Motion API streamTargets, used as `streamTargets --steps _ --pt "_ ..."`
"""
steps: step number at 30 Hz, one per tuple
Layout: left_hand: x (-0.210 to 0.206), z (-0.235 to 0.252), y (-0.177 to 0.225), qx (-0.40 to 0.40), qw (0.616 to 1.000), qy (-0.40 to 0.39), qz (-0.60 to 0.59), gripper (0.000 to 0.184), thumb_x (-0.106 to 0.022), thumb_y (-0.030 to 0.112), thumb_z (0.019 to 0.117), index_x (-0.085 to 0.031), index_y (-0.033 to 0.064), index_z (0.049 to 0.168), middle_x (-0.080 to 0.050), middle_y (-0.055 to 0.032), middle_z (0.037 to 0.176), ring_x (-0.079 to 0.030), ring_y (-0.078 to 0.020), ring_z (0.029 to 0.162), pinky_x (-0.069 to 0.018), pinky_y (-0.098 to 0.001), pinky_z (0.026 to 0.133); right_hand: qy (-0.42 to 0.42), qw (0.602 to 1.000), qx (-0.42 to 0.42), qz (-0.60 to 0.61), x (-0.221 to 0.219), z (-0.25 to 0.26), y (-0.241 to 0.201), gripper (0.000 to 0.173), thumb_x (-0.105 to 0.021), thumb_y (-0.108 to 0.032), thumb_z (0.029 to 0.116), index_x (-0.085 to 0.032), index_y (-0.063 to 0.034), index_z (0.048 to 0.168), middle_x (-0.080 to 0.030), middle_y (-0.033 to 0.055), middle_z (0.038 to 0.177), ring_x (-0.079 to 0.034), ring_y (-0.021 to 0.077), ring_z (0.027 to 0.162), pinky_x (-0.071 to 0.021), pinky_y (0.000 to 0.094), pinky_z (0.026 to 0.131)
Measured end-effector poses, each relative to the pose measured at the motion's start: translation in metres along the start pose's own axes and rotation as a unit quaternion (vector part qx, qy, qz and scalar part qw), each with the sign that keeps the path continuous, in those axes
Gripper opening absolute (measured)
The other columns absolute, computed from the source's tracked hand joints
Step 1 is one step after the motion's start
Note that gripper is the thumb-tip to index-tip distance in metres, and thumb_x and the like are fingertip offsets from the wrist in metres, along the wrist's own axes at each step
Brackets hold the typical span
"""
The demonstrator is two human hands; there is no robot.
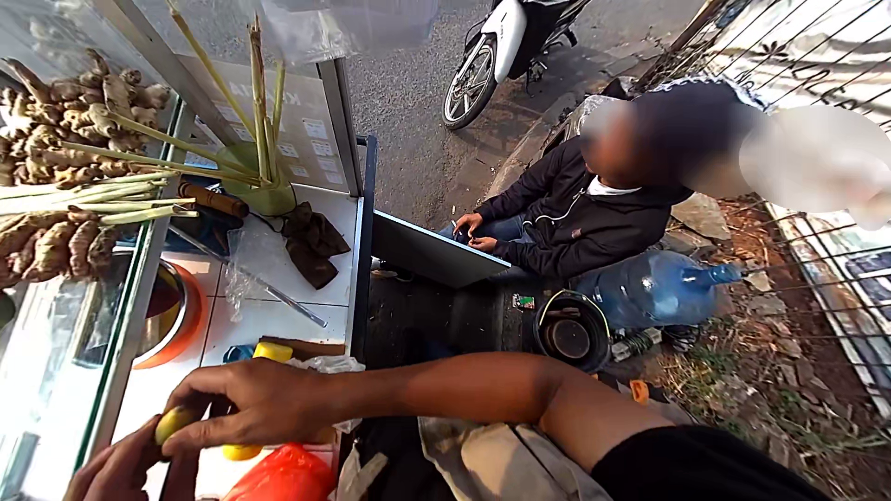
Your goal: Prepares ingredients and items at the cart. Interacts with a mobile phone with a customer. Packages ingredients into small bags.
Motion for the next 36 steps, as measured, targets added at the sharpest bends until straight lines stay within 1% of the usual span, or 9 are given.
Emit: streamTargets --steps 3,5,8,12,14,22,30,34,36 --pt "0.041 0.025 -0.018 -0.008 0.994 0.040 0.101 0.041 -0.066 0.023 0.0975 -0.066 -0.0117 0.118 -0.067 -0.0275 0.107 -0.068 -0.0195 0.094 -0.0573 -0.0292 0.084 -0.029 0.998 -0.035 -0.043 0.004 -0.002 0.003 0.037 -0.061 -0.022 0.1035 -0.061 0.0052 0.129 -0.065 0.0192 0.122 -0.067 0.0201 0.102 -0.0556 0.0321 0.088" --pt "0.076 0.046 -0.050 0.048 0.987 0.058 0.144 0.041 -0.066 0.026 0.0973 -0.065 -0.0055 0.122 -0.067 -0.0244 0.114 -0.069 -0.0265 0.101 -0.0578 -0.0407 0.086 -0.038 0.996 -0.054 -0.057 0.009 -0.002 0.016 0.034 -0.059 -0.026 0.1043 -0.064 -0.0025 0.127 -0.066 0.0108 0.120 -0.067 0.0130 0.098 -0.0572 0.0295 0.086" --pt "0.128 0.075 -0.099 0.117 0.971 0.087 0.191 0.037 -0.065 0.028 0.0998 -0.066 0.0024 0.127 -0.069 -0.0190 0.118 -0.069 -0.0265 0.103 -0.0583 -0.0430 0.085 -0.028 0.994 -0.091 -0.045 0.023 -0.006 0.037 0.026 -0.061 -0.027 0.1033 -0.066 -0.0083 0.121 -0.069 0.0034 0.110 -0.068 0.0080 0.094 -0.0580 0.0266 0.085" --pt "0.165 0.100 -0.164 0.229 0.942 0.096 0.226 0.042 -0.059 0.031 0.1038 -0.061 0.0012 0.134 -0.066 -0.0214 0.127 -0.068 -0.0342 0.112 -0.0538 -0.0523 0.097 -0.010 0.991 -0.123 -0.056 0.046 -0.021 0.050 0.025 -0.059 -0.027 0.1032 -0.066 -0.0077 0.118 -0.070 0.0002 0.104 -0.067 0.0047 0.093 -0.0563 0.0229 0.085" --pt "0.160 0.111 -0.195 0.267 0.934 0.074 0.227 0.041 -0.059 0.027 0.1043 -0.060 -0.0020 0.133 -0.065 -0.0248 0.128 -0.066 -0.0387 0.115 -0.0496 -0.0566 0.102 -0.004 0.989 -0.130 -0.071 0.057 -0.030 0.053 0.025 -0.057 -0.027 0.1039 -0.066 -0.0076 0.117 -0.069 -0.0008 0.102 -0.066 0.0035 0.091 -0.0556 0.0217 0.084" --pt "0.100 0.126 -0.277 0.310 0.914 -0.020 0.262 0.035 -0.071 0.022 0.0948 -0.068 -0.0001 0.121 -0.063 -0.0261 0.124 -0.060 -0.0449 0.117 -0.0466 -0.0654 0.100 0.067 0.985 -0.128 -0.092 0.113 -0.062 0.056 0.020 -0.058 -0.022 0.1028 -0.068 -0.0082 0.114 -0.070 -0.0016 0.098 -0.068 0.0051 0.087 -0.0570 0.0210 0.081" --pt "0.081 0.132 -0.288 0.308 0.908 -0.009 0.284 0.034 -0.071 0.021 0.0943 -0.068 0.0006 0.121 -0.063 -0.0242 0.127 -0.059 -0.0447 0.122 -0.0456 -0.0651 0.103 0.120 0.981 -0.118 -0.100 0.138 -0.076 0.052 0.018 -0.057 -0.017 0.1027 -0.068 -0.0073 0.112 -0.071 -0.0011 0.098 -0.069 0.0059 0.086 -0.0582 0.0199 0.081" --pt "0.093 0.131 -0.281 0.309 0.915 0.003 0.260 0.049 -0.075 0.024 0.0908 -0.062 -0.0010 0.131 -0.057 -0.0296 0.135 -0.055 -0.0496 0.125 -0.0434 -0.0685 0.104 0.122 0.978 -0.130 -0.111 0.138 -0.076 0.058 0.016 -0.059 -0.017 0.1023 -0.068 -0.0081 0.112 -0.071 -0.0006 0.097 -0.070 0.0066 0.086 -0.0588 0.0218 0.081" --pt "0.098 0.134 -0.252 0.283 0.930 0.007 0.235 0.056 -0.072 0.030 0.0928 -0.057 -0.0045 0.135 -0.054 -0.0331 0.136 -0.055 -0.0516 0.124 -0.0436 -0.0684 0.103 0.112 0.969 -0.151 -0.158 0.142 -0.082 0.065 0.015 -0.061 -0.019 0.1018 -0.069 -0.0099 0.110 -0.071 -0.0008 0.093 -0.068 0.0062 0.081 -0.0576 0.0230 0.076"
Point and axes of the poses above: each hand's wrist, its own z-axis towards the middle knuckle, its own x-axis out of the back of the hand, y = z × x, the point moved 10 cm from there along z, towards the middle knuckle
